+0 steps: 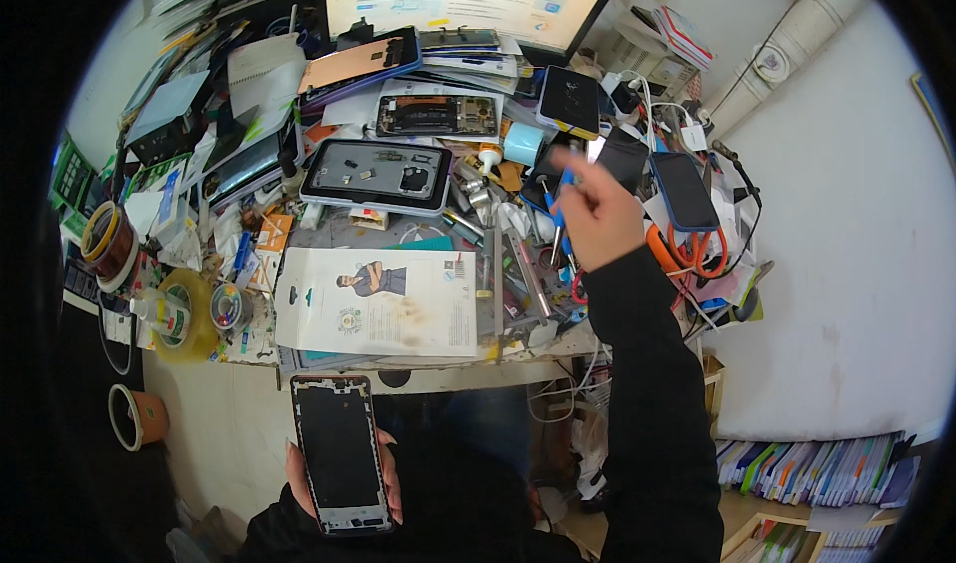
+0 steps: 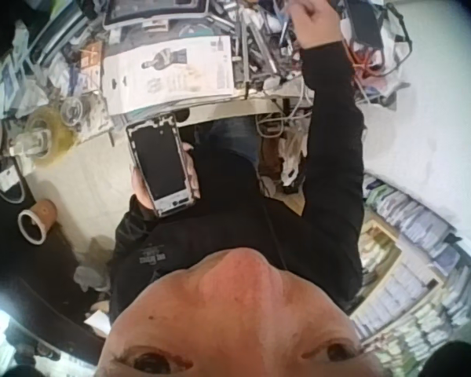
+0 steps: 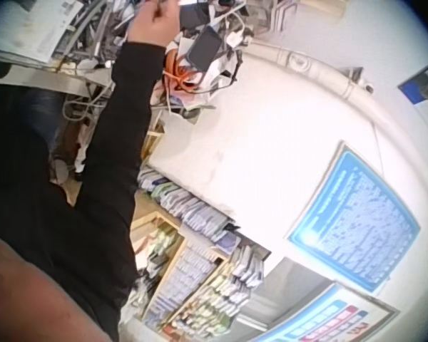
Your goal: The person uses a metal spudger and a blue plastic pry tool to separate the screen assembly from the phone frame, then lifts the screen to expose the battery and internal components. The person continues to pry along the edges to fully detach the screen.
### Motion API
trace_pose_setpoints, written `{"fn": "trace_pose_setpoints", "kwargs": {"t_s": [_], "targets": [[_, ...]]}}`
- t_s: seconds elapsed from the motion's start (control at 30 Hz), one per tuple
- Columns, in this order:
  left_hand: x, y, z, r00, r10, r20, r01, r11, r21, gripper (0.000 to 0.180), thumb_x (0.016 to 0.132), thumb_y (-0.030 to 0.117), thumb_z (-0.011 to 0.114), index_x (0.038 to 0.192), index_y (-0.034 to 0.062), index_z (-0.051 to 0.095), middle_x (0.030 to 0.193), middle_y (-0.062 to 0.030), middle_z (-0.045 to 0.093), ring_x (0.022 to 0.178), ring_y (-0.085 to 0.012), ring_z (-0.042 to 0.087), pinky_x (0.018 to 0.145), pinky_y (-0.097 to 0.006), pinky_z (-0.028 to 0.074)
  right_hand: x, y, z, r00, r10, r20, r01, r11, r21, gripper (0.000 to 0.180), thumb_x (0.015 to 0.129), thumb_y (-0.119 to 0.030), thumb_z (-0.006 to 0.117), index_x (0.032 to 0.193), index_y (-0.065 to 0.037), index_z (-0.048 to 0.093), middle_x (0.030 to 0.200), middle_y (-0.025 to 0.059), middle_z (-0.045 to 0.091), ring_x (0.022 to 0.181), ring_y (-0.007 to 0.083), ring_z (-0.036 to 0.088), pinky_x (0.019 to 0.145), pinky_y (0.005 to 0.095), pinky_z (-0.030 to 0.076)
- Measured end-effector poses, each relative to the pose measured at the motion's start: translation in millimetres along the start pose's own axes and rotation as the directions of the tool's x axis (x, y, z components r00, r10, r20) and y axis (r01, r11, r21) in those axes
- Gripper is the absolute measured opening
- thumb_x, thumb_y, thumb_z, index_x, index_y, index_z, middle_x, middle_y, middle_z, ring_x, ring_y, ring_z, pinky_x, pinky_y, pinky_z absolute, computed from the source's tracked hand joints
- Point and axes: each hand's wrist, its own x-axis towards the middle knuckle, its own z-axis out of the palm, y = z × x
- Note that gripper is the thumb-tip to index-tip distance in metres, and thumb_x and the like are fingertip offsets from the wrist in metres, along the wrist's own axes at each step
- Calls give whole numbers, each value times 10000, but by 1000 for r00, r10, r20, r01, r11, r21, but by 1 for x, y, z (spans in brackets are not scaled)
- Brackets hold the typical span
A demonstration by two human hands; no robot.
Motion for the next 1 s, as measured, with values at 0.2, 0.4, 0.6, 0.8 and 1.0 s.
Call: {"fn": "trace_pose_setpoints", "kwargs": {"t_s": [0.2,0.4,0.6,0.8,1.0], "targets": [[13,-1,3,999,15,-41,-9,991,135,1128,871,864,453,1468,-87,349,1105,-274,606,951,-435,695,793,-596,601,-65,-7,-9,990,-118,71,56,816,576,461,991,-32,478,1446,29,517,996,73,638,841,157,625,784,304,538],[25,-6,9,997,22,-79,-3,971,237,1105,867,842,503,1493,-53,336,1099,-279,619,974,-427,694,832,-589,602,-132,-38,19,987,-128,99,83,927,366,360,1100,-283,506,1215,9,682,850,47,620,653,87,553,582,220,454],[28,-16,16,989,26,-145,21,948,317,1095,852,864,492,1473,-30,376,1102,-272,633,958,-387,689,820,-533,603,-148,-72,38,932,-309,189,266,938,223,231,886,16,708,1117,24,713,920,162,692,735,295,705,625,360,546],[21,-26,24,954,94,-284,56,877,478,1109,823,906,426,1428,-23,437,1063,-203,648,905,-316,674,816,-434,575,-151,-83,53,892,-402,208,318,883,344,224,861,14,712,1084,31,729,936,146,705,760,284,709,653,346,555],[17,-33,30,924,161,-347,46,853,519,1056,834,848,521,1440,-12,436,1098,-174,648,955,-282,668,838,-413,568,-151,-81,54,893,-425,148,370,881,296,207,849,34,703,1055,25,729,866,139,676,688,273,674,597,336,527]]}}
